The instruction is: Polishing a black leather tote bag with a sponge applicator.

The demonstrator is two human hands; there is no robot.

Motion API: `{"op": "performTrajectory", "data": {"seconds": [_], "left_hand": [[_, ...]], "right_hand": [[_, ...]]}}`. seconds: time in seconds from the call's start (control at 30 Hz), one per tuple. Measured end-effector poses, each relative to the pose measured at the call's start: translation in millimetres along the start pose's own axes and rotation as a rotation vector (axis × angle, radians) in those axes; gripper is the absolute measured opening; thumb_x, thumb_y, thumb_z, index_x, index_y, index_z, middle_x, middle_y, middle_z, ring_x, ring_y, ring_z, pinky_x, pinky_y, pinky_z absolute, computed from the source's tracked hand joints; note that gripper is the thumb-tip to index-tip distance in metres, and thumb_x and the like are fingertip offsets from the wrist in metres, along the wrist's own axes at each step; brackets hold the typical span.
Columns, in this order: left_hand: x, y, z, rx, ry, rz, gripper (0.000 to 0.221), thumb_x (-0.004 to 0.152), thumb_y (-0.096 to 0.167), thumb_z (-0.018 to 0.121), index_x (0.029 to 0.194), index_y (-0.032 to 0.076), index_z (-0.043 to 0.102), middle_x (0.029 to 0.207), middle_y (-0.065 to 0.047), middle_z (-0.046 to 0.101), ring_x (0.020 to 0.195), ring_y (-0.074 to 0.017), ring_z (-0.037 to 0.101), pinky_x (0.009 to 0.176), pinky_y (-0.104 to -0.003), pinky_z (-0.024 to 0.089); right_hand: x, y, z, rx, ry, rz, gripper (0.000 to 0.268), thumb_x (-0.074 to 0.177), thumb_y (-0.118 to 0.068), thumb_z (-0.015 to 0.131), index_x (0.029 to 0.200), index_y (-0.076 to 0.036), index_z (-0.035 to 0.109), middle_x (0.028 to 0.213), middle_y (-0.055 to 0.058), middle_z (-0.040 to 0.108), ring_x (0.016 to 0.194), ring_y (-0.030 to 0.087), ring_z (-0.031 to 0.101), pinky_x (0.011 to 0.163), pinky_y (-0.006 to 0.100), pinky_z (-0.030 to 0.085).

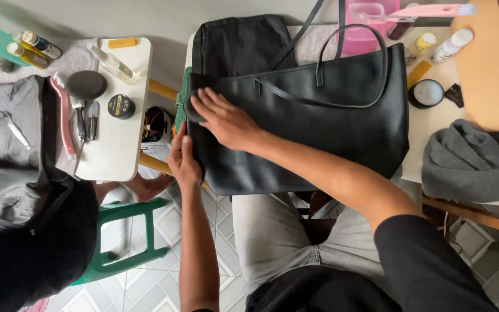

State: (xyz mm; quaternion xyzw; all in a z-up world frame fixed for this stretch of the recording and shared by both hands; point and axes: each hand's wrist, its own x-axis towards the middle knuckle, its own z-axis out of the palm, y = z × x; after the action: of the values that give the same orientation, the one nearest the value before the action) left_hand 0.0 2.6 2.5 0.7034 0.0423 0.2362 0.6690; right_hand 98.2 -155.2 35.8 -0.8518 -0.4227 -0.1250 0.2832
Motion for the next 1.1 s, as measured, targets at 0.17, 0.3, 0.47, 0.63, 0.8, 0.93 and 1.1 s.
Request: {"op": "performTrajectory", "data": {"seconds": [0.17,0.3,0.47,0.63,0.8,0.93,1.1], "left_hand": [[1.0,5.1,2.7,0.029,-0.017,-0.032,0.055,0.114,0.036,0.022,0.145,0.006,0.057,0.132,-0.015,0.067,0.124,-0.0192,0.060,0.108,-0.036,0.047],[1.8,1.2,2.6,-0.021,-0.078,-0.006,0.053,0.103,0.010,0.063,0.153,0.006,0.047,0.144,-0.020,0.058,0.130,-0.0254,0.057,0.110,-0.041,0.048],[6.1,-10.5,-2.7,-0.126,-0.119,0.005,0.070,0.093,-0.004,0.067,0.156,0.006,0.039,0.138,-0.016,0.064,0.117,-0.0187,0.064,0.093,-0.033,0.057],[5.1,-4.4,0.7,-0.136,-0.102,-0.013,0.057,0.094,-0.004,0.066,0.148,0.003,0.052,0.129,-0.013,0.069,0.102,-0.0138,0.067,0.077,-0.029,0.061],[3.9,2.8,3.7,-0.116,-0.069,-0.018,0.055,0.093,-0.003,0.066,0.146,0.004,0.055,0.129,-0.011,0.069,0.102,-0.0108,0.065,0.076,-0.027,0.060],[4.8,2.0,4.7,-0.102,-0.058,-0.018,0.055,0.092,-0.003,0.067,0.146,0.004,0.056,0.126,-0.011,0.070,0.101,-0.0109,0.064,0.076,-0.028,0.059],[2.2,1.3,4.7,-0.085,-0.054,-0.027,0.053,0.093,-0.002,0.065,0.146,0.003,0.055,0.126,-0.014,0.070,0.103,-0.0130,0.064,0.078,-0.031,0.059]], "right_hand": [[-66.4,-40.4,-18.7,-0.006,-0.175,-0.166,0.051,0.102,-0.015,0.054,0.151,-0.001,0.047,0.146,0.028,0.054,0.143,0.045,0.044,0.115,0.058,0.038],[-118.5,-61.9,-62.2,-0.072,-0.271,-0.332,0.046,0.096,-0.010,0.055,0.142,-0.005,0.057,0.146,0.019,0.057,0.147,0.034,0.042,0.119,0.055,0.032],[-154.3,-50.0,-95.5,-0.221,-0.197,-0.243,0.048,0.099,-0.008,0.048,0.148,-0.009,0.054,0.148,0.016,0.057,0.144,0.034,0.045,0.118,0.058,0.030],[-139.3,-13.7,-92.0,-0.347,-0.146,-0.122,0.052,0.097,-0.008,0.048,0.148,-0.011,0.054,0.144,0.017,0.060,0.141,0.034,0.050,0.117,0.058,0.033],[-75.9,39.9,-54.9,-0.378,-0.118,-0.028,0.047,0.098,-0.005,0.048,0.144,-0.001,0.055,0.141,0.026,0.060,0.141,0.041,0.048,0.117,0.062,0.030],[-41.9,47.2,-31.0,-0.391,-0.105,0.019,0.042,0.097,-0.004,0.050,0.138,0.004,0.058,0.137,0.030,0.061,0.141,0.043,0.047,0.117,0.061,0.032],[-68.4,2.2,-61.4,-0.315,-0.241,0.015,0.047,0.094,-0.006,0.052,0.141,0.002,0.055,0.140,0.029,0.059,0.144,0.043,0.043,0.115,0.063,0.033]]}}
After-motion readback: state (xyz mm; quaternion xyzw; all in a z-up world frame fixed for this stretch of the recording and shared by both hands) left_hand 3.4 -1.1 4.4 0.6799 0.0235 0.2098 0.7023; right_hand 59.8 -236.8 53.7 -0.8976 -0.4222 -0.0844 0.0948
